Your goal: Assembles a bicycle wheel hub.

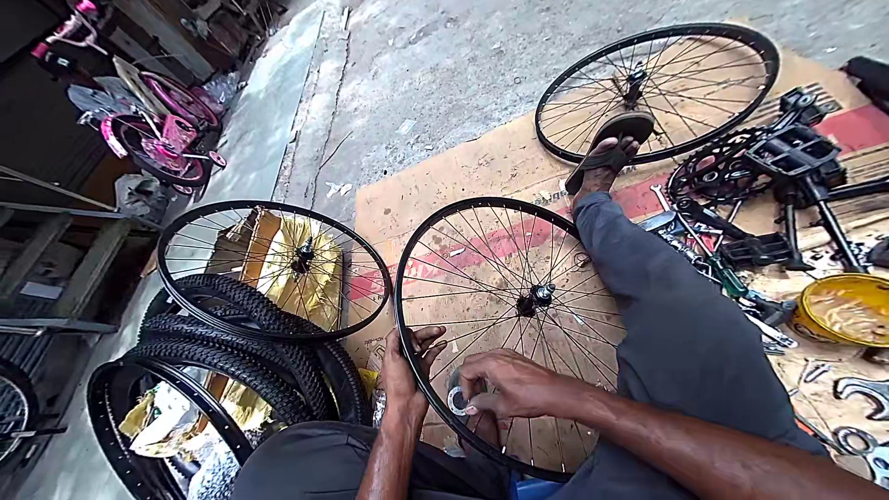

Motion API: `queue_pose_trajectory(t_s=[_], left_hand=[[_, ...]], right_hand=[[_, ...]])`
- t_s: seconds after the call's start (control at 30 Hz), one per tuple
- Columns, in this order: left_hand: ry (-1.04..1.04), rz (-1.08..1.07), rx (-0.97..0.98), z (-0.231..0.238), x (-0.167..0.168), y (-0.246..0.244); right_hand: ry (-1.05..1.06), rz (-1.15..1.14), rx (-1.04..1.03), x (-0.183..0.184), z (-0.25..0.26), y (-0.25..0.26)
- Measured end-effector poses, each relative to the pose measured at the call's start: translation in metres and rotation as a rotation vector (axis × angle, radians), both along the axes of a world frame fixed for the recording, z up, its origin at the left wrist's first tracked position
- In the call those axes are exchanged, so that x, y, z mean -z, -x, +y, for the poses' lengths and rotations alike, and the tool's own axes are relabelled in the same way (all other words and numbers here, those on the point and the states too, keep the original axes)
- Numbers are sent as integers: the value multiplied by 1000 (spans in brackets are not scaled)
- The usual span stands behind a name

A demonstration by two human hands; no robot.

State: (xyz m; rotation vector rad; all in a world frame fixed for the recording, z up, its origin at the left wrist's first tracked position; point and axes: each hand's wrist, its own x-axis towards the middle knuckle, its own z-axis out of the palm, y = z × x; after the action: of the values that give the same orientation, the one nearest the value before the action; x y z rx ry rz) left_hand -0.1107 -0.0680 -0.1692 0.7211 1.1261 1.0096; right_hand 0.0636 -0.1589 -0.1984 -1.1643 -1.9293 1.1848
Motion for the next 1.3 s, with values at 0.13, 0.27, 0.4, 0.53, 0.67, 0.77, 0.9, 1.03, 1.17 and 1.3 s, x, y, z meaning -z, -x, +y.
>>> queue_pose_trajectory(t_s=[0.13,0.27,0.4,0.53,0.67,0.77,0.9,1.03,1.17,1.3], left_hand=[[-6,-13,0,0,1,-2],[-5,-25,-16,1,2,-2],[-8,-22,3,-1,2,-1],[2,-13,-23,0,1,-4],[-12,-6,4,-1,2,-1],[-9,-15,9,-1,1,-2],[4,-23,-12,0,1,-3],[-14,-28,12,0,3,-1],[-7,-32,1,0,0,-4],[1,-34,-7,0,1,-2]], right_hand=[[-102,-260,102,4,3,25],[17,-16,-165,-3,9,-6],[-11,-84,97,2,3,13],[-60,-227,-29,-2,6,15],[55,64,-121,-1,9,-10],[-30,-150,105,1,3,17],[-69,-187,-74,-1,7,10],[87,99,-35,-1,9,-5],[-119,-244,109,5,3,25],[5,-72,-170,-7,11,-3]])
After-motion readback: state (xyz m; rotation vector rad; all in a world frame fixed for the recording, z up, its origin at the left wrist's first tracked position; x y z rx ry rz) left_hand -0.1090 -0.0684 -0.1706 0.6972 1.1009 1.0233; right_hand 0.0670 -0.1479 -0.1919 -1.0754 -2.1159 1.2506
